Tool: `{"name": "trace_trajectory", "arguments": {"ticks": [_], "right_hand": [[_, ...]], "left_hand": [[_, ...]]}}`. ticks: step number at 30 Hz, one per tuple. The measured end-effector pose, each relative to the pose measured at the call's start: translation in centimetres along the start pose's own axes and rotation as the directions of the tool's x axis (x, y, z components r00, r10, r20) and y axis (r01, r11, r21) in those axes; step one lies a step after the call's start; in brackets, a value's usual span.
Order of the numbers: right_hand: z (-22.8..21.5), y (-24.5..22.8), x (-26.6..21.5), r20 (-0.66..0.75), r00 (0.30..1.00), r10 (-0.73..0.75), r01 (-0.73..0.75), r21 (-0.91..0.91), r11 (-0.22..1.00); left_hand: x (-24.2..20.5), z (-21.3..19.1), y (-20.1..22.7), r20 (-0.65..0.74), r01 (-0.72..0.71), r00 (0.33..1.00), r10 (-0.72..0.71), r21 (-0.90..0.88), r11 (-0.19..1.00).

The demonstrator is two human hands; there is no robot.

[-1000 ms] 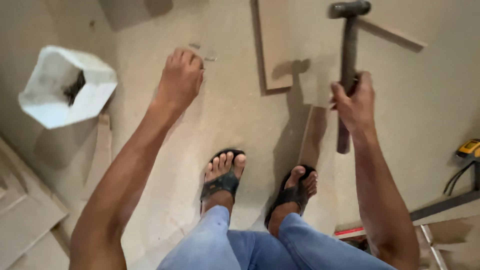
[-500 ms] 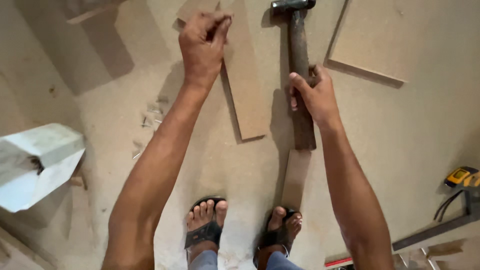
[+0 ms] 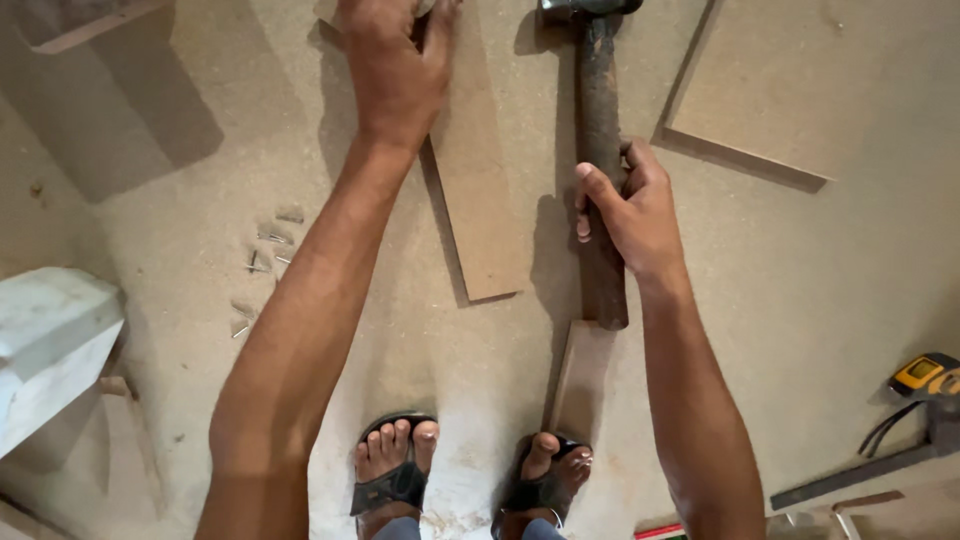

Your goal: The person marks wood pieces using a square and a pencil, cuts one piece with a circular saw, and joins the parts by hammering nails. The person then applies white glue to the wood and aligns the pieces to assemble the structure on the floor.

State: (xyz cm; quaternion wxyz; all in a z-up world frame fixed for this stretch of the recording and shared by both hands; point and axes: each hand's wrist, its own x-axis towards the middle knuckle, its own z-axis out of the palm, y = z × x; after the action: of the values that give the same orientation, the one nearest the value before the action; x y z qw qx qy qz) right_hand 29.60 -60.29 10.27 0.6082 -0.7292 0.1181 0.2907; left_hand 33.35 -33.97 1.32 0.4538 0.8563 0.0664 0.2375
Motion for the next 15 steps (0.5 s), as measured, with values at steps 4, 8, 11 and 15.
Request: {"name": "trace_trajectory", "arguments": {"ticks": [4, 8, 11, 15], "right_hand": [[-0.1, 0.1, -0.2, 0.033, 0.999, -0.037, 0.037, -0.006, 0.999], [-0.6, 0.2, -0.5, 0.064, 0.997, -0.049, 0.049, -0.001, 0.999], [-0.8, -0.2, -1.0, 0.133, 0.991, 0.033, -0.063, 0.23, 0.971], [-0.1, -1.2, -2.2, 0.157, 0.974, 0.161, -0.202, 0.296, 0.934]], "left_hand": [[-0.4, 0.6, -0.9, -0.032, -0.116, 0.993, 0.117, 0.029, 0.993], [-0.5, 1.1, -1.1, -0.021, -0.072, 0.997, 0.073, 0.059, 0.996], [-0.4, 0.8, -0.4, -0.02, -0.1, 0.995, 0.101, 0.064, 0.993], [-0.2, -0.1, 0.9, -0.024, -0.114, 0.993, 0.117, 0.105, 0.988]]}}
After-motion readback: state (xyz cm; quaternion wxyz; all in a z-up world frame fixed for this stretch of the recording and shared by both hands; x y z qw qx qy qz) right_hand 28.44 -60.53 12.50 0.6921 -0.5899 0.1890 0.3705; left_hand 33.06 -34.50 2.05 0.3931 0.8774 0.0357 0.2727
